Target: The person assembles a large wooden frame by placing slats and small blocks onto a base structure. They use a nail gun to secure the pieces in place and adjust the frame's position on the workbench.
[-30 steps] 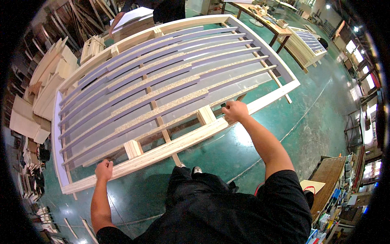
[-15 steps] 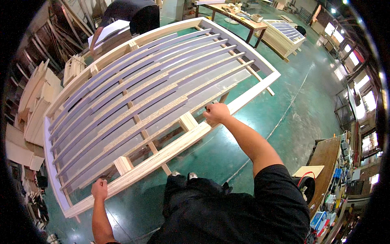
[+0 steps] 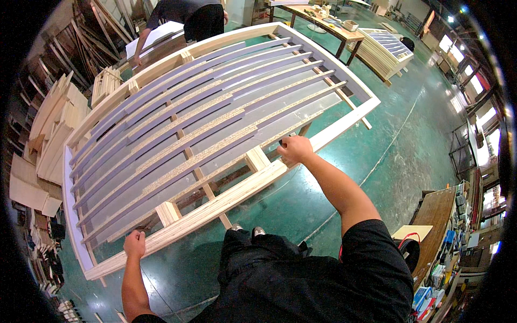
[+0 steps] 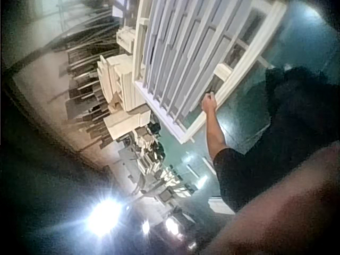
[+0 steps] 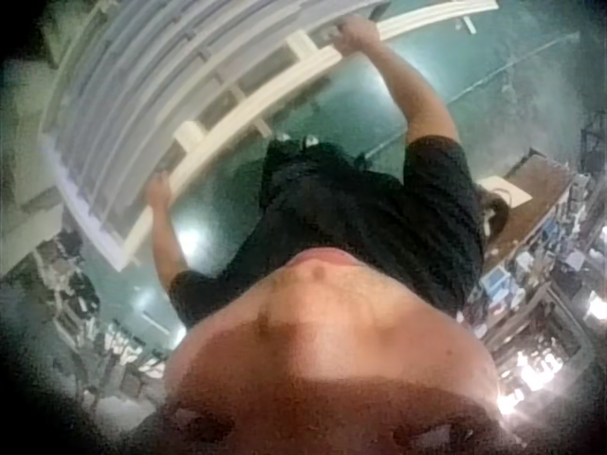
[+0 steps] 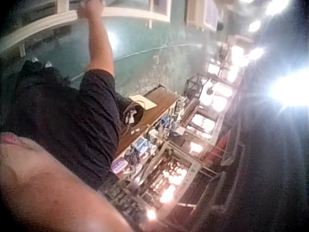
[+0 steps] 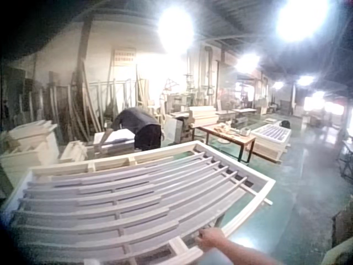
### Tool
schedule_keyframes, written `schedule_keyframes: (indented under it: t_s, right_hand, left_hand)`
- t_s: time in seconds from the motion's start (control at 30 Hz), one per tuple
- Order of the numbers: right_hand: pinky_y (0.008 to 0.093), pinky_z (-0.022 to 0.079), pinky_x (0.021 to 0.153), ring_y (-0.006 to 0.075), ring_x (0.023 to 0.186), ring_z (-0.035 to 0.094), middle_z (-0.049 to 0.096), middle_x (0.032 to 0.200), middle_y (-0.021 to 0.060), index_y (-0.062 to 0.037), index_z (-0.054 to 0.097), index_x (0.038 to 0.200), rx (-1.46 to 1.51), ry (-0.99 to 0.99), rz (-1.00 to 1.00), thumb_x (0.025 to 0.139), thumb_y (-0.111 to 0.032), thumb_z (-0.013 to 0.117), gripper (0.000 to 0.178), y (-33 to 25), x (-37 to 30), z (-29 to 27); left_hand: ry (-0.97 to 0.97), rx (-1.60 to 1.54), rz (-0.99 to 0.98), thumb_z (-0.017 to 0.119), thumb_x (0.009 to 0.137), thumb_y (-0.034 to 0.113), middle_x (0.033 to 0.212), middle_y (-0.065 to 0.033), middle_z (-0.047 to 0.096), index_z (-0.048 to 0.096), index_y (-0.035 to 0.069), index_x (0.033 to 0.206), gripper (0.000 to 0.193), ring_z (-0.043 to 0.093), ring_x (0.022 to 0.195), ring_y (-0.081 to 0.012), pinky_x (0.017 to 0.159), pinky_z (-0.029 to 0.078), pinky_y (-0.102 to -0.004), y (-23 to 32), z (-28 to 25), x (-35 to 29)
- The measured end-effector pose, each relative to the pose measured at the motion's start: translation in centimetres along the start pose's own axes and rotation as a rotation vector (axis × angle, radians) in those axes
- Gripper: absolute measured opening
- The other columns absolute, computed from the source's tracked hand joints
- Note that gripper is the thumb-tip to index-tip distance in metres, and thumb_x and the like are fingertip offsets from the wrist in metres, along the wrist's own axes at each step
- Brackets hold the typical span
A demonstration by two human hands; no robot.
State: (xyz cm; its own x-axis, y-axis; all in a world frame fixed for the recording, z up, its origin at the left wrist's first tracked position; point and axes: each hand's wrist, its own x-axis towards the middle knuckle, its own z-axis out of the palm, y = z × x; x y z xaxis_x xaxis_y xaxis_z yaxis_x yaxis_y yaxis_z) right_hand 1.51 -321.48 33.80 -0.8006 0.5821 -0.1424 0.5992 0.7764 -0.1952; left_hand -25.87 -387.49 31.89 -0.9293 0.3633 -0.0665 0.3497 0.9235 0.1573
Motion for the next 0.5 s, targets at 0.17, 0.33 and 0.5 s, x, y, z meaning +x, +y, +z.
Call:
schedule_keyframes:
  t_s: [0.17,0.33,0.5]
  right_hand:
    - [0.0495,0.056,0.08,0.036,0.087,0.071,0.074,0.09,0.0157,-0.0084,0.073,0.095,0.002,0.007,0.005,0.09,-0.052,0.057,0.047,0.2,0.01,0.1]
    - [0.0493,0.056,0.081,0.0359,0.089,0.071,0.074,0.091,0.0155,-0.01,0.073,0.094,-0.01,-0.003,0.011,0.089,-0.051,0.058,0.044,0.05,-0.11,0.1]
    - [0.0495,0.055,0.082,0.0359,0.09,0.071,0.074,0.093,0.0157,-0.0096,0.073,0.094,-0.004,0.002,0.028,0.088,-0.052,0.058,0.045,0.45,0.19,0.82]
  left_hand:
    - [-0.021,-0.008,-0.01,0.065,0.09,0.04,0.08,-0.0152,0.071,0.07,0.008,0.085,0.033,0.068,0.078,-0.038,0.071,0.052,-0.049,-0.04,0.21,0.36]
    - [-0.025,-0.012,-0.026,0.065,0.09,0.04,0.081,-0.0151,0.072,0.07,0.008,0.085,0.033,0.069,0.079,-0.0375,0.072,0.052,-0.0486,-0.46,0.37,0.18]
    - [-0.025,-0.024,-0.017,0.065,0.09,0.041,0.083,-0.0153,0.072,0.07,0.008,0.086,0.033,0.069,0.08,-0.0378,0.072,0.053,-0.0479,-0.32,0.14,0.2]
